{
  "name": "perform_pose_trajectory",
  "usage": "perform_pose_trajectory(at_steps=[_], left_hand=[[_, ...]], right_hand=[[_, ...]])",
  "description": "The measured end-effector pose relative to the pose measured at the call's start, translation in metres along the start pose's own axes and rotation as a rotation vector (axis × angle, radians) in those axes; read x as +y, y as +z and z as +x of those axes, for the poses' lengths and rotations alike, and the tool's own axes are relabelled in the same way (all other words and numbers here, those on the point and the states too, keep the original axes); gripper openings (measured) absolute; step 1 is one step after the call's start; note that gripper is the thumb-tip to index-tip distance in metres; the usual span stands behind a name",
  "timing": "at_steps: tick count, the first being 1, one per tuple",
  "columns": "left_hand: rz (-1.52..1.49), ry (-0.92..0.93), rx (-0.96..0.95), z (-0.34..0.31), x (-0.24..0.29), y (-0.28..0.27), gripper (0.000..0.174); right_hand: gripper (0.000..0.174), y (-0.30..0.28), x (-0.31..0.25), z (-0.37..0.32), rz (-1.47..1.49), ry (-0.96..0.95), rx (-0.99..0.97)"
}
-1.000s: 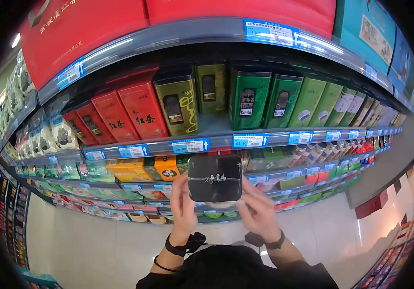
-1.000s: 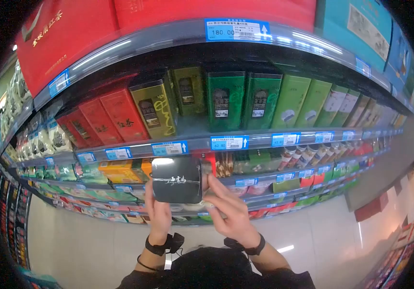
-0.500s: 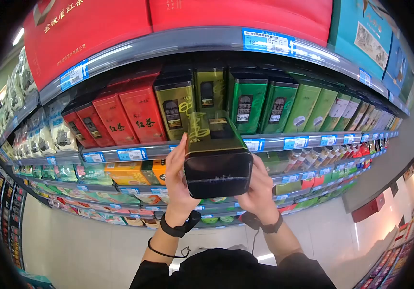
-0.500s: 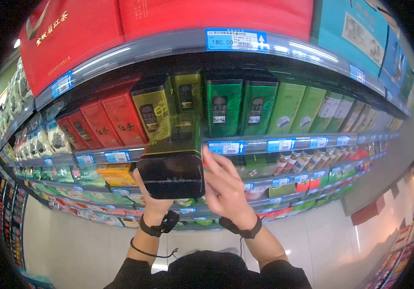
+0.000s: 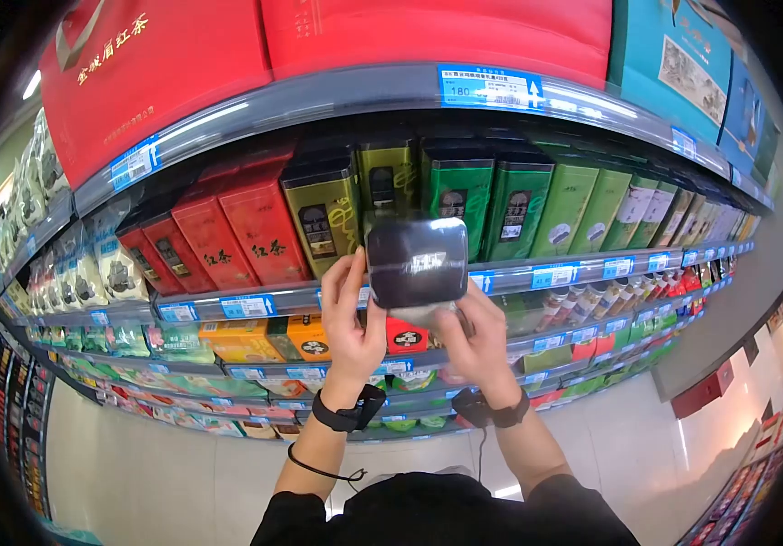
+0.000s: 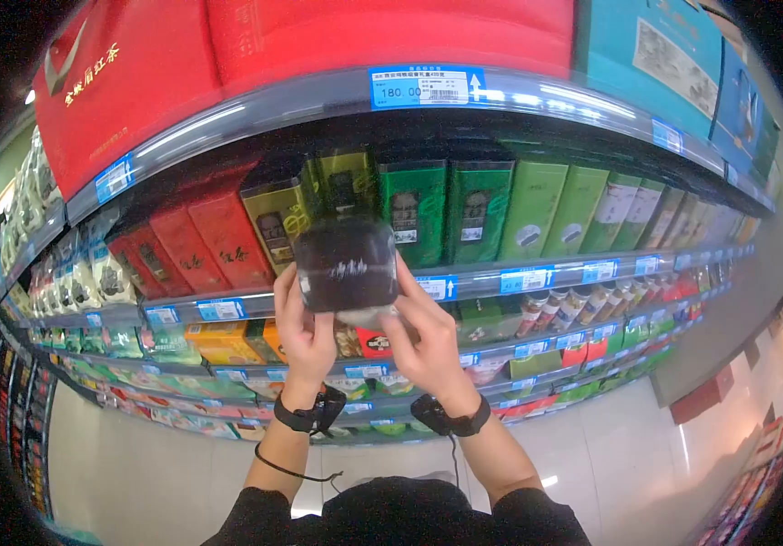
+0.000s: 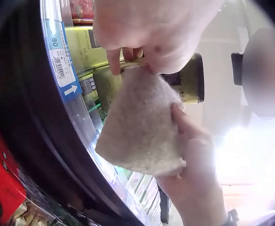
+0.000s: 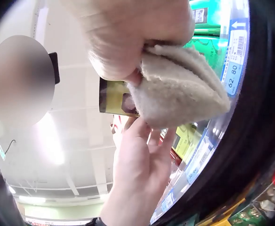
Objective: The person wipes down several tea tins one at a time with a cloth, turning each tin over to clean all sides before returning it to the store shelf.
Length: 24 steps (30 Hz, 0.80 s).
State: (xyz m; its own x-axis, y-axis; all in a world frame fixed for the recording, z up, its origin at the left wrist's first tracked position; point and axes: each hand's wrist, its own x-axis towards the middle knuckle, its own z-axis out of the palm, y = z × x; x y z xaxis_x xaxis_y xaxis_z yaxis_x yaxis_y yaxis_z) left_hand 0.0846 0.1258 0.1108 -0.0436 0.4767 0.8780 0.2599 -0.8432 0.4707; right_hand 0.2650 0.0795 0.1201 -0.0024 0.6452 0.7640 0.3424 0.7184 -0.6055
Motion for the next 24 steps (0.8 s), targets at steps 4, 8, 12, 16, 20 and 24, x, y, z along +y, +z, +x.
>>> perform_pose_trajectory(at_steps=[4,8,12,16,20,24], left_hand=[[-0.188,-0.149,0.003,0.001,-0.005,0.007,0.051],[-0.157,-0.055,0.003,0.004,-0.005,0.007,0.05],[0.004,-0.032,-0.042,0.008,-0.004,0.006,0.048],[0.108,-0.009,-0.072,0.011,-0.004,0.007,0.046],[0.079,-0.043,-0.142,0.009,-0.004,0.009,0.047],[0.177,-0.008,-0.131,0.019,0.008,0.014,0.039]], right_hand=[[0.021,0.006,0.005,0.004,0.226,0.03,0.026],[0.024,0.011,0.009,0.014,0.234,-0.088,-0.062],[0.023,0.011,0.015,0.018,0.183,-0.094,-0.141],[0.023,0.012,0.018,0.019,0.157,-0.054,-0.206],[0.022,0.009,0.023,0.017,0.133,-0.02,-0.217],[0.022,-0.006,0.024,0.017,0.145,0.007,-0.178]])
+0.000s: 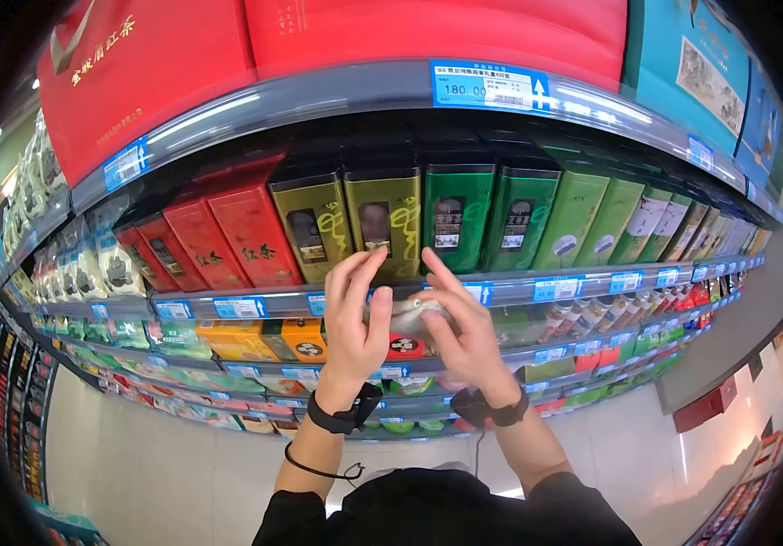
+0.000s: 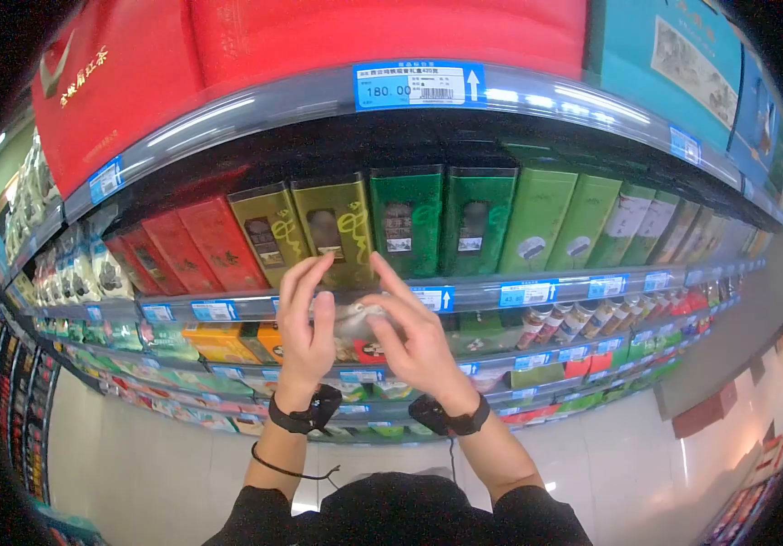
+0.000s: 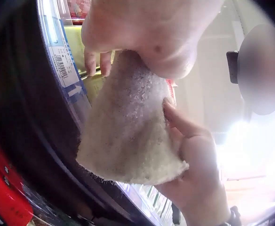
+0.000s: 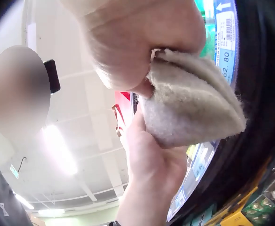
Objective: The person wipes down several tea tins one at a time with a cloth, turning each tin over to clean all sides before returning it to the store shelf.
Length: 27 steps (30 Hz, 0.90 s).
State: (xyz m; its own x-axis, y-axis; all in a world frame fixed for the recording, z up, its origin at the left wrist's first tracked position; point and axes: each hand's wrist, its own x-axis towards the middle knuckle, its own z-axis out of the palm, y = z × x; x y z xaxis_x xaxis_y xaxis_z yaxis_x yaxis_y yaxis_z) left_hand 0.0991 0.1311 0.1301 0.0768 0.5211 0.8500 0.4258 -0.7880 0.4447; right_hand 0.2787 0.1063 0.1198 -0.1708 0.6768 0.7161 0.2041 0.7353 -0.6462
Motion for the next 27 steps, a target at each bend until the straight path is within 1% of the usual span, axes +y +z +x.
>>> perform_pose_trajectory(at_steps=[1,2,3,4,5,6,8,9,10,12,13,14,16,21,23,24,26,27], left_hand=[[0.024,0.041,0.042,0.004,0.003,0.004,0.036],[0.022,0.038,0.044,0.01,0.009,0.005,0.036],[-0.04,0.002,-0.011,0.017,0.017,0.006,0.035],[-0.102,-0.035,-0.068,0.023,0.021,0.009,0.034],[-0.03,0.085,-0.078,0.033,0.018,0.015,0.04],[-0.034,0.083,-0.076,0.04,0.02,0.019,0.04],[0.091,0.085,-0.128,0.057,0.031,0.025,0.048],[0.139,0.109,-0.098,0.063,0.035,0.029,0.055],[0.135,0.113,-0.096,0.068,0.039,0.03,0.055],[0.222,-0.034,-0.123,0.076,0.047,0.033,0.058],[0.226,-0.031,-0.079,0.079,0.048,0.035,0.059],[0.225,-0.029,-0.079,0.081,0.048,0.037,0.059],[0.34,-0.038,-0.092,0.082,0.046,0.038,0.059],[0.377,-0.109,-0.072,0.077,0.062,0.04,0.058],[0.359,-0.147,-0.062,0.07,0.07,0.041,0.058],[0.37,-0.151,-0.061,0.067,0.071,0.042,0.058],[0.345,-0.091,-0.013,0.061,0.072,0.043,0.061],[0.348,-0.165,-0.061,0.059,0.08,0.039,0.063]], right_hand=[[0.022,-0.006,0.001,0.001,-0.025,-0.022,0.042],[0.022,-0.011,0.001,0.002,-0.051,-0.043,0.084],[0.022,-0.014,0.002,0.002,-0.026,-0.029,0.137],[0.022,-0.018,0.002,0.002,-0.028,-0.025,0.136],[0.022,-0.022,0.002,0.002,-0.014,-0.01,0.155],[0.022,-0.026,0.002,0.003,0.0,0.003,0.174],[0.022,-0.032,0.006,0.0,-0.019,-0.019,0.177],[0.022,-0.034,0.005,-0.001,-0.026,-0.018,0.16],[0.022,-0.037,0.005,-0.003,-0.033,-0.018,0.143],[0.022,-0.044,0.006,-0.006,-0.049,-0.021,0.13],[0.022,-0.047,0.005,-0.006,-0.04,-0.003,0.135],[0.022,-0.05,0.005,-0.006,-0.03,0.014,0.139],[0.021,-0.056,0.006,-0.008,-0.035,0.012,0.141],[0.021,-0.065,0.013,-0.013,-0.014,0.008,0.15],[0.021,-0.065,0.016,-0.013,-0.031,-0.034,0.195],[0.021,-0.064,0.016,-0.013,-0.02,-0.034,0.19],[0.02,-0.061,0.017,-0.013,0.03,-0.017,0.236],[0.02,-0.062,0.019,-0.013,0.033,-0.003,0.202]])
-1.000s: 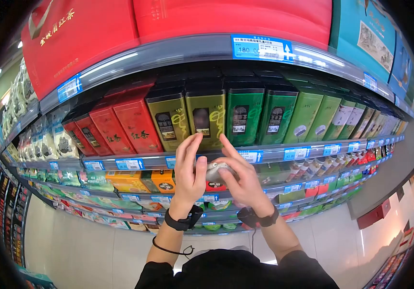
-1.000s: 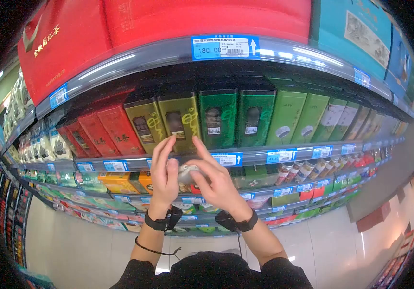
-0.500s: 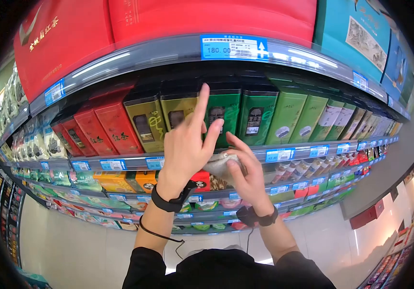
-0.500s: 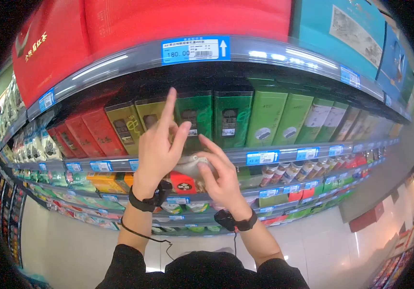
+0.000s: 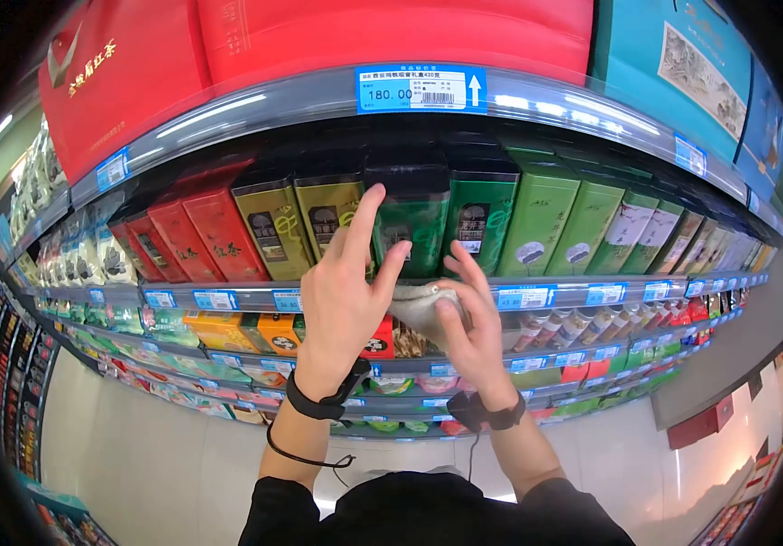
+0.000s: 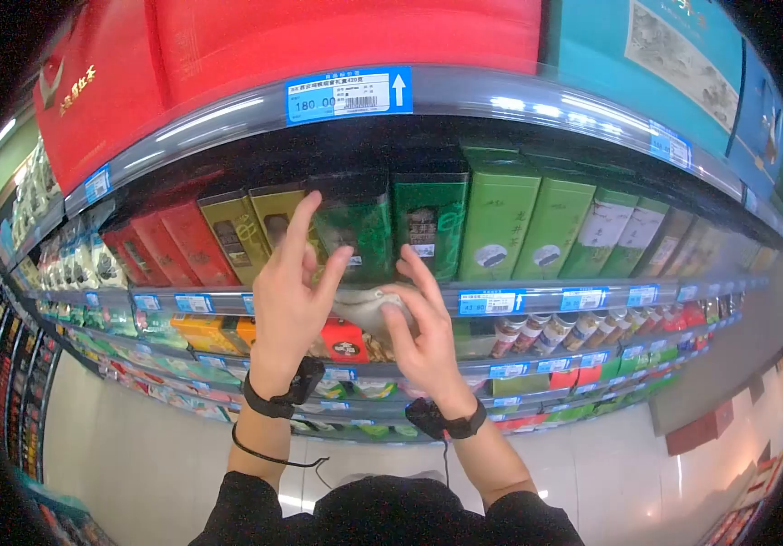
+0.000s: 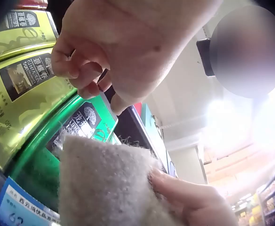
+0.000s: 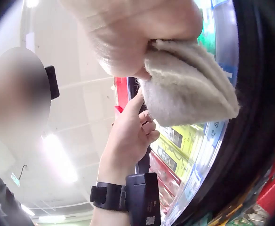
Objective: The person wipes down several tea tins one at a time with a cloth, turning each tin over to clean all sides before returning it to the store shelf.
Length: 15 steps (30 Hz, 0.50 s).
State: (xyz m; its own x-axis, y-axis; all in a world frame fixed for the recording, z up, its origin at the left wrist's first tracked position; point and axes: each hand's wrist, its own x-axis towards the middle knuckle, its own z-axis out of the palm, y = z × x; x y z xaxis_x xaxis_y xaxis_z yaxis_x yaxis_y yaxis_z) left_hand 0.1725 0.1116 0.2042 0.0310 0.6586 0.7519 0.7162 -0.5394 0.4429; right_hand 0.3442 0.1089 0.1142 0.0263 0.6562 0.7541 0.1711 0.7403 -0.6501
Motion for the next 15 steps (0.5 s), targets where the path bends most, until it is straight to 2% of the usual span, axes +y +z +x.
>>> perform_pose_trajectory(at_steps=[1,3,6,7,9,10,13,14,15], left_hand=[[0.006,-0.003,0.007,-0.004,-0.001,-0.001,0.063],[0.067,0.176,0.09,-0.014,-0.007,0.0,0.065],[0.078,0.21,0.107,-0.029,-0.008,-0.002,0.067],[0.084,0.208,0.106,-0.036,-0.006,-0.002,0.067],[-0.171,0.188,0.029,-0.047,-0.002,-0.001,0.069],[-0.203,0.136,-0.023,-0.052,-0.003,-0.001,0.08],[-0.287,0.156,0.014,-0.057,-0.002,-0.005,0.081],[-0.341,0.087,-0.04,-0.062,0.001,-0.013,0.074],[-0.334,0.083,-0.045,-0.067,0.002,-0.018,0.074]], right_hand=[[0.02,0.0,0.0,0.0,0.006,-0.004,-0.007],[0.02,-0.001,0.0,-0.003,-0.089,0.007,-0.092],[0.021,-0.002,-0.001,-0.006,-0.038,0.034,-0.109],[0.021,-0.002,-0.001,-0.008,-0.01,0.041,-0.115],[0.021,-0.003,-0.002,-0.011,0.002,0.041,-0.109],[0.021,-0.003,-0.003,-0.011,0.007,0.044,-0.101],[0.02,-0.008,-0.007,-0.019,0.066,0.132,-0.098],[0.02,-0.012,-0.009,-0.019,0.074,0.137,-0.1],[0.02,-0.017,-0.012,-0.02,0.101,0.059,-0.137]])
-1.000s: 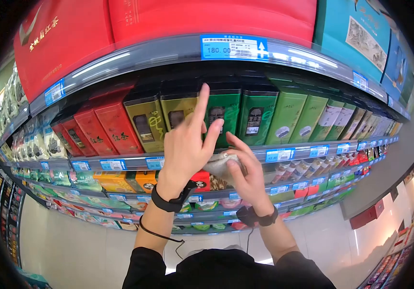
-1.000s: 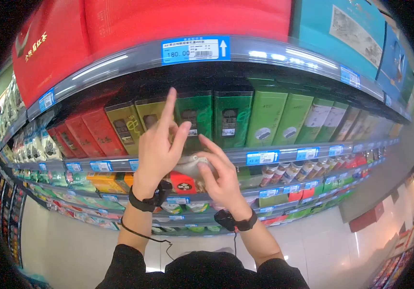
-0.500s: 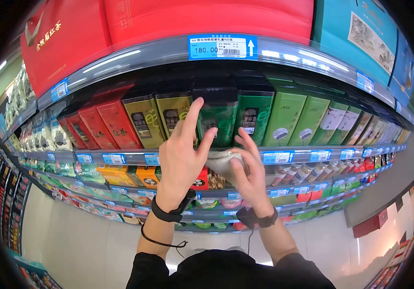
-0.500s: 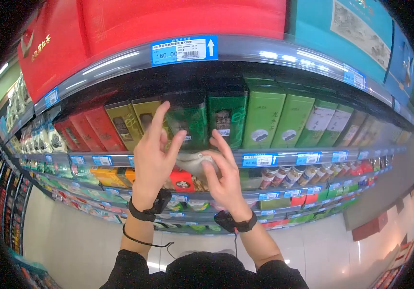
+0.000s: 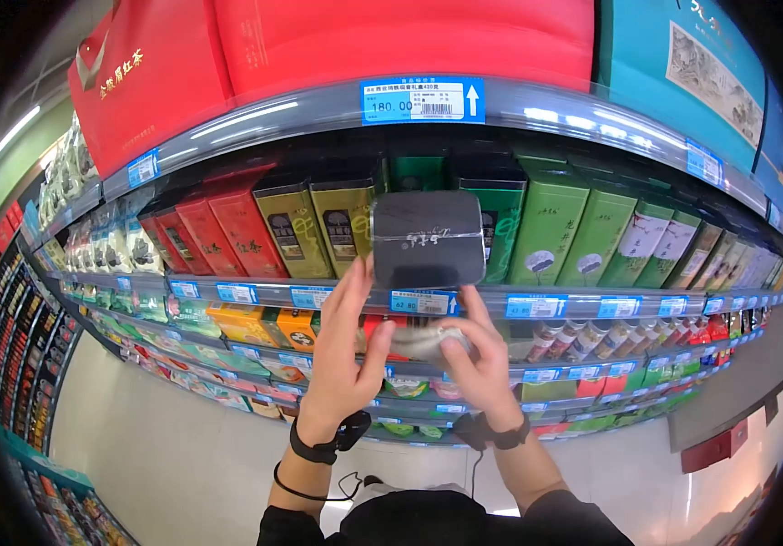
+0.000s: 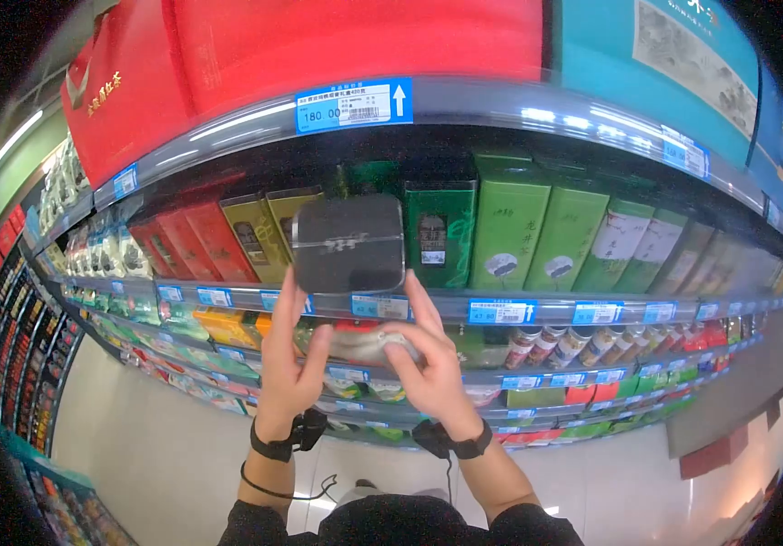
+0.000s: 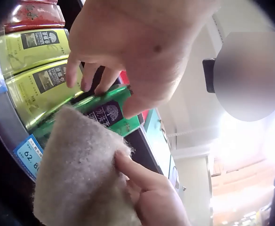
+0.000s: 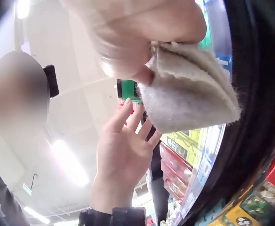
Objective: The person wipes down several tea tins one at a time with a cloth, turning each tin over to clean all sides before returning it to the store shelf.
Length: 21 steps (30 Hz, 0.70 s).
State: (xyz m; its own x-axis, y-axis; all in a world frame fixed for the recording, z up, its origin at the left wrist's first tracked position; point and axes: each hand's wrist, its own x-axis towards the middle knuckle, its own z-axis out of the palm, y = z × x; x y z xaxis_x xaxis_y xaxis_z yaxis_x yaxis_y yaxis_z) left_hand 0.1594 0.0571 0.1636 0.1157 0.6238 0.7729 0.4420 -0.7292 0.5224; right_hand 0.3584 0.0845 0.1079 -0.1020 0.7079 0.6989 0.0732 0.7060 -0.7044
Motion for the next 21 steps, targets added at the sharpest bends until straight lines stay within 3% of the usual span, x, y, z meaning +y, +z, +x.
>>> perform_pose_trajectory(at_steps=[3,6,8,10,11,12,14,16,18,20,21], left_hand=[[0.143,0.185,0.029,-0.014,0.001,-0.012,0.058],[0.204,0.288,0.078,-0.024,0.0,-0.021,0.055],[0.126,0.239,0.079,-0.036,-0.01,-0.018,0.049],[-0.202,0.034,0.13,-0.043,-0.01,-0.013,0.064],[-0.551,-0.202,0.31,-0.048,0.0,0.002,0.087],[-0.556,-0.206,0.306,-0.055,-0.004,0.002,0.087],[-0.875,-0.441,0.22,-0.071,-0.025,0.008,0.103],[-1.196,-0.74,-0.042,-0.091,-0.037,0.015,0.096],[-1.589,-0.701,-0.093,-0.099,-0.02,0.022,0.099],[-1.631,-0.736,-0.154,-0.104,-0.031,0.02,0.098],[-1.657,-0.774,-0.205,-0.109,-0.039,0.018,0.097]], right_hand=[[0.021,-0.01,-0.012,-0.011,0.118,-0.077,-0.096],[0.024,-0.013,-0.021,-0.026,0.291,-0.055,-0.18],[0.027,-0.013,-0.023,-0.041,0.586,0.15,-0.238],[0.03,-0.013,-0.025,-0.05,0.662,0.219,-0.224],[0.03,-0.013,-0.023,-0.054,0.68,0.231,-0.224],[0.029,-0.013,-0.023,-0.059,0.697,0.242,-0.223],[0.029,-0.012,-0.028,-0.065,0.712,0.277,-0.226],[0.029,-0.01,-0.033,-0.072,0.714,0.307,-0.225],[0.03,-0.004,-0.036,-0.083,0.665,0.414,-0.29],[0.031,-0.007,-0.04,-0.09,0.643,0.415,-0.207],[0.03,-0.012,-0.048,-0.09,0.739,0.496,-0.042]])
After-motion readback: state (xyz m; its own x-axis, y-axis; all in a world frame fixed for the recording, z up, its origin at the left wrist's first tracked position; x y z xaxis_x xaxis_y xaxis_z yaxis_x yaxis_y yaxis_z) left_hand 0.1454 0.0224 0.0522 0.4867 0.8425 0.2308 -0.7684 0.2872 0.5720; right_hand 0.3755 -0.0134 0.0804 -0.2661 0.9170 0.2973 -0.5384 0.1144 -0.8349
